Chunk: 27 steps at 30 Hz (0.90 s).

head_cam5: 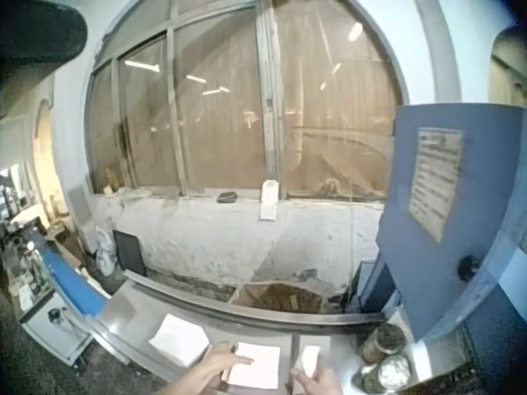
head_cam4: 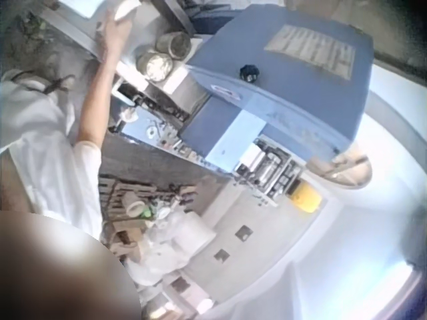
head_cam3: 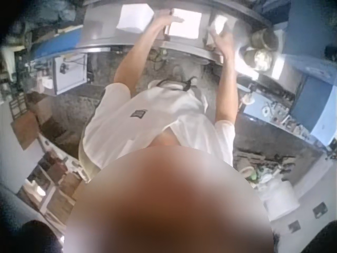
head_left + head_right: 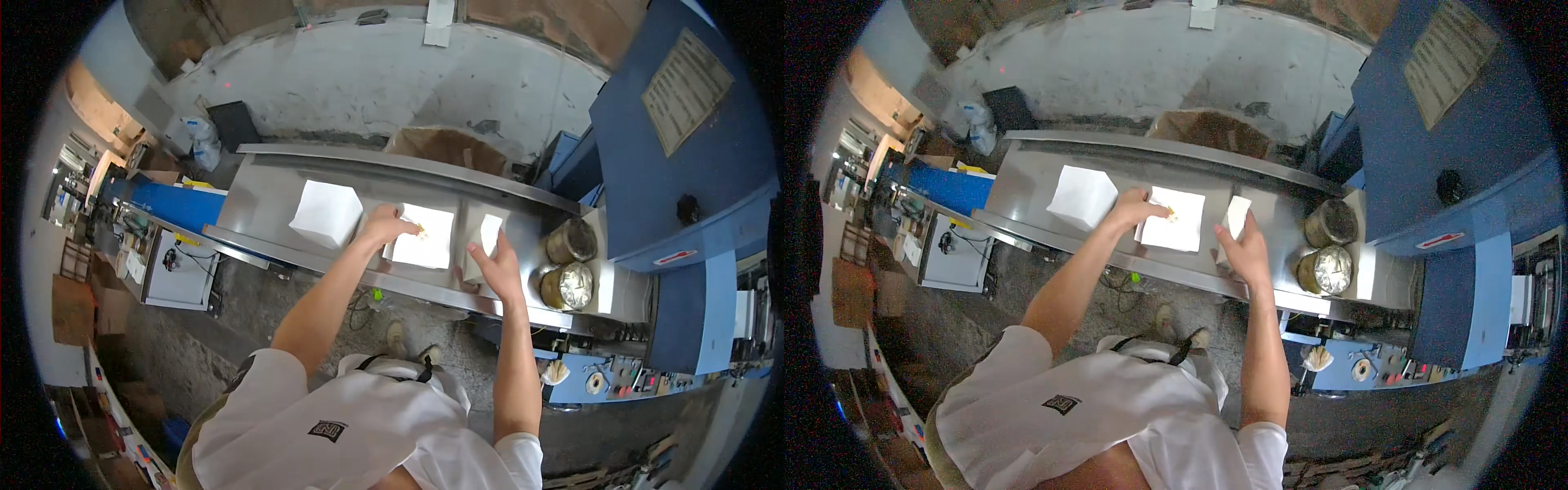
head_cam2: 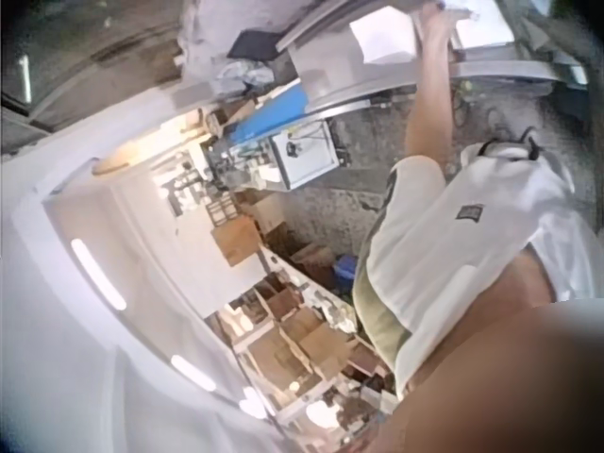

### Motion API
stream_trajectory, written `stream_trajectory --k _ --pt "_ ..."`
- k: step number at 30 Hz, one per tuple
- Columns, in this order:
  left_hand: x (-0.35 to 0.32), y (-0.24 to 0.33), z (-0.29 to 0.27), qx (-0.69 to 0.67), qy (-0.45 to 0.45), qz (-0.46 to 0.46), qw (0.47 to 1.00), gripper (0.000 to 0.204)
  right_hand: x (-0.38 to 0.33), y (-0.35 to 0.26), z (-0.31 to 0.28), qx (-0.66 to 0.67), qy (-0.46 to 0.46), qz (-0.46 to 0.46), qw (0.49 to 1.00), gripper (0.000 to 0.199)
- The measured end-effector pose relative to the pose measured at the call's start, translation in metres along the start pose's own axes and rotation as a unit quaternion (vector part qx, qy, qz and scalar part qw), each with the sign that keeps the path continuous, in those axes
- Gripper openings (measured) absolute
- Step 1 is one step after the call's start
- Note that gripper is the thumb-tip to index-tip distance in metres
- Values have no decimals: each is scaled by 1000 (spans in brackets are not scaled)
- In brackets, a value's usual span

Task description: Organizing and packaging stacks of paper napkins from a production machine onto a conveyor belt.

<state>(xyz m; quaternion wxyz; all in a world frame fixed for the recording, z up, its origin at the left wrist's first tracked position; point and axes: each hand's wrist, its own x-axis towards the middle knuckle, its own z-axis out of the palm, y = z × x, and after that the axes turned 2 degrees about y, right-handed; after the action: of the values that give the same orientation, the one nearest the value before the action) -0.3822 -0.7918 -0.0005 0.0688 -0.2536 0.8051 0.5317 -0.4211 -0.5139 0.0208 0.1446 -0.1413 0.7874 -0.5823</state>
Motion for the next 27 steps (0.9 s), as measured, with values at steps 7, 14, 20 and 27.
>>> stream_trajectory --k 7,14,20,27 --pt "-28 76 28 212 63 87 971 80 3 11 4 2 29 48 998 74" --pt "-28 50 47 100 -8 127 987 89 -14 9 -10 180 -62 118 975 78" --pt "-59 18 37 -100 -167 181 964 95 -28 38 -14 156 -138 53 977 100" --pt "-81 17 57 19 -106 263 959 113 -25 39 -10 93 -170 -12 981 111"
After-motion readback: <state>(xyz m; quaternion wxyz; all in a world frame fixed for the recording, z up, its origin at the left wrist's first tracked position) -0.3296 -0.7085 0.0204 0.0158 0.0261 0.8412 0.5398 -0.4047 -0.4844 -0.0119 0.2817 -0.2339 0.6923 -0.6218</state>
